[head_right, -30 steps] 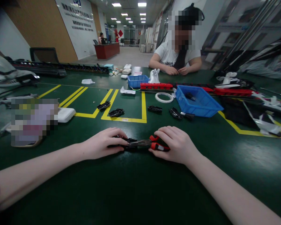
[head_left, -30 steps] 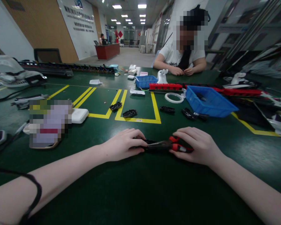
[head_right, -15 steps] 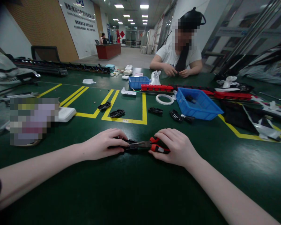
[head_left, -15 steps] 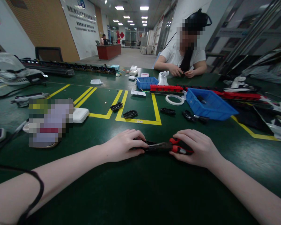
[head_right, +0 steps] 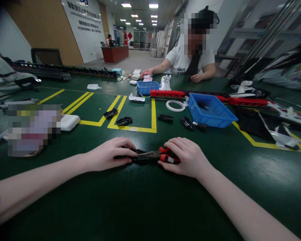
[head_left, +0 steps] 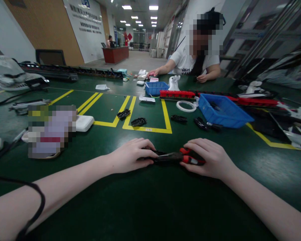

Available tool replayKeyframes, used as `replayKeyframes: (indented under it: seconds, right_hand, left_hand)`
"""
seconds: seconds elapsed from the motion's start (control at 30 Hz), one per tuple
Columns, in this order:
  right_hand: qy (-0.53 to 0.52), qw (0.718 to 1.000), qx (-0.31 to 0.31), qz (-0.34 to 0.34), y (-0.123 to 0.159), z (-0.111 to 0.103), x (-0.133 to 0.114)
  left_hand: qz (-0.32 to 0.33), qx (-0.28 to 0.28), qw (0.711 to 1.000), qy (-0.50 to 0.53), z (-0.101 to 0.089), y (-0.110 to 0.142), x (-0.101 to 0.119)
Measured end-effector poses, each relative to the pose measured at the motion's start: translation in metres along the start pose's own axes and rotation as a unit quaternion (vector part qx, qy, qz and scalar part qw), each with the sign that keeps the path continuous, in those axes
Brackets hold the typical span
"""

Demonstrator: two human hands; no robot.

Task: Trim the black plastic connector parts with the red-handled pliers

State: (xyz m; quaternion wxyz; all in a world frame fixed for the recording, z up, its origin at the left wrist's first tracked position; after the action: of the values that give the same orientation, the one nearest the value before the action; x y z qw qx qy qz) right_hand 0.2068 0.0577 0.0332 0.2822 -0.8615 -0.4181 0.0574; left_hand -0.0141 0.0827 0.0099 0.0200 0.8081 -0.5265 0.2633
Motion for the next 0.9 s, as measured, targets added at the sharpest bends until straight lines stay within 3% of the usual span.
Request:
replayKeyframes:
  seconds: [0.3,0.9]
  right_hand:
    - [-0.017,1.000,-0.015,0.003,0.0014,0.0030,0.0011]
    - [-0.024,0.999,-0.024,-0.002,0.0002,0.0041,-0.0004]
  left_hand:
    - [-0.014,0.021,0.999,0.031,-0.0026,0.0014,0.0018]
    - [-0.055,-0.017,0.991,0.117,-0.0016,-0.0010,-0.0073]
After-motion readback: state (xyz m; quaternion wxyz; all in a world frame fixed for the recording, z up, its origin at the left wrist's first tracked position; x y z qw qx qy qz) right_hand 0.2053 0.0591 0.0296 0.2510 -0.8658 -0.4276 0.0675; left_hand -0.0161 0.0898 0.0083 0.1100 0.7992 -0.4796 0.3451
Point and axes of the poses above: each hand's wrist, its own y-axis away from the middle knuckle, its own z-axis out of the palm, x = y × z, the point moved 6 cm from there along -y, towards the middle knuckle, and after that the axes turned 2 degrees about y, right-handed, at the moved point
